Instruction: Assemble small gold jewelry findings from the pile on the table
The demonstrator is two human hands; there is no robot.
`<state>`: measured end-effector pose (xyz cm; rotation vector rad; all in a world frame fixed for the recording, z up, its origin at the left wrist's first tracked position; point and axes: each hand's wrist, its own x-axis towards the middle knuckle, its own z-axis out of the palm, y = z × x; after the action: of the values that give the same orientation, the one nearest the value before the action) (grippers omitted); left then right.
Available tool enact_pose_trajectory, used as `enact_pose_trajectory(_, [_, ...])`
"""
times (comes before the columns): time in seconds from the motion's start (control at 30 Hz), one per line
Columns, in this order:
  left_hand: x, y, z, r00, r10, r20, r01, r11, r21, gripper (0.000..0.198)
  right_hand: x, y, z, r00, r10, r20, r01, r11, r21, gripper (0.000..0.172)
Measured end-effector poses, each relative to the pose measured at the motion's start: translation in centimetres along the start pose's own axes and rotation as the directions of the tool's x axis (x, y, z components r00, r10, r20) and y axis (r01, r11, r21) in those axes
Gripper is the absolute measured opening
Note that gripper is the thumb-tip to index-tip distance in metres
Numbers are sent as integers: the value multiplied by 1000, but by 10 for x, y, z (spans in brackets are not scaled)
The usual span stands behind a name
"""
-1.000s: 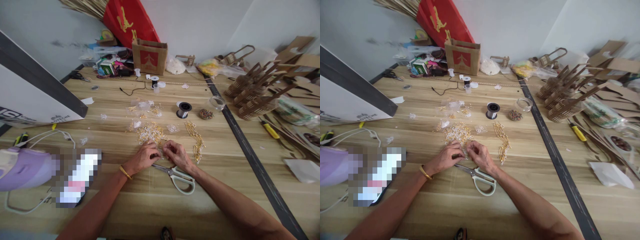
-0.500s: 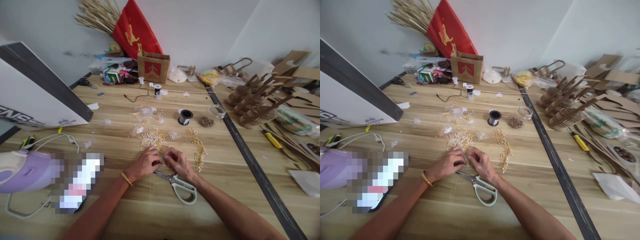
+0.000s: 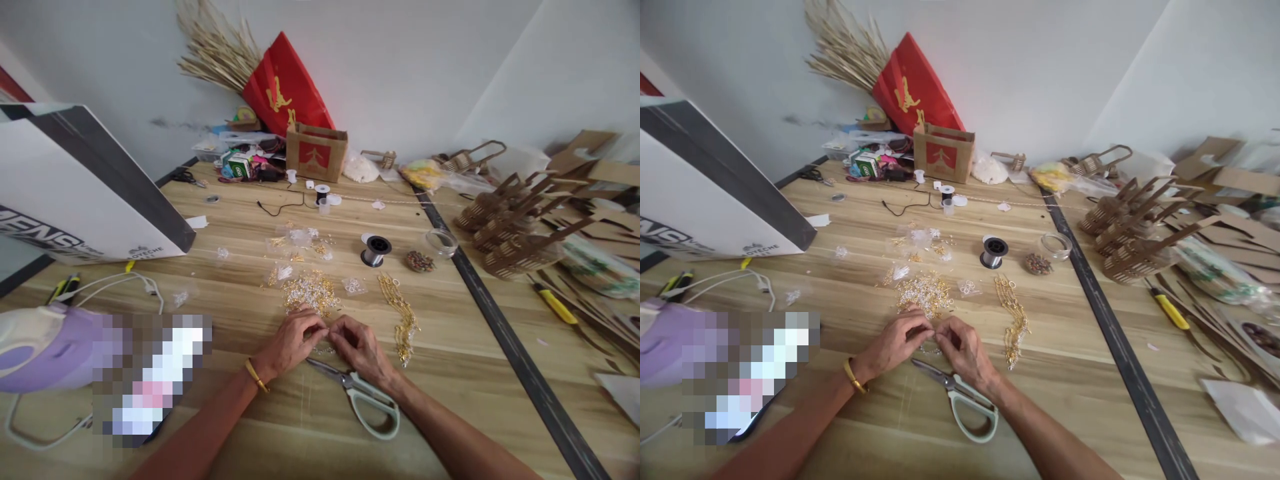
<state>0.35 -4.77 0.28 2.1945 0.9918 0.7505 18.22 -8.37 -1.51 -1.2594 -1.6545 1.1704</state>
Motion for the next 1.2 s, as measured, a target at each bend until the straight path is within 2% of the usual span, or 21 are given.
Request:
enact_pose_trajectory(0.3, [-2,-3,2,1000,23,19,-22,1000,-17,9,1,1,0,1000,5,-6,-5,1000,-4,19])
enact_pose_trajectory(0.63, [-3,-6,4,999,31,-13,-31,999,-14,11,1,0,3,1000,12,-23,-12,1000,-9,17])
enact_pose_trajectory(1.0, [1,2,2,999,1,-44,-2,1000,-14,12,1,-4,1,1000,3,-23,-4,999,-32,17])
enact_pose_trajectory(1.2, [6,8,-5,999,-28,41,25,998,56,13,2,-1,1,999,-20,-26,20,1000,-14,16])
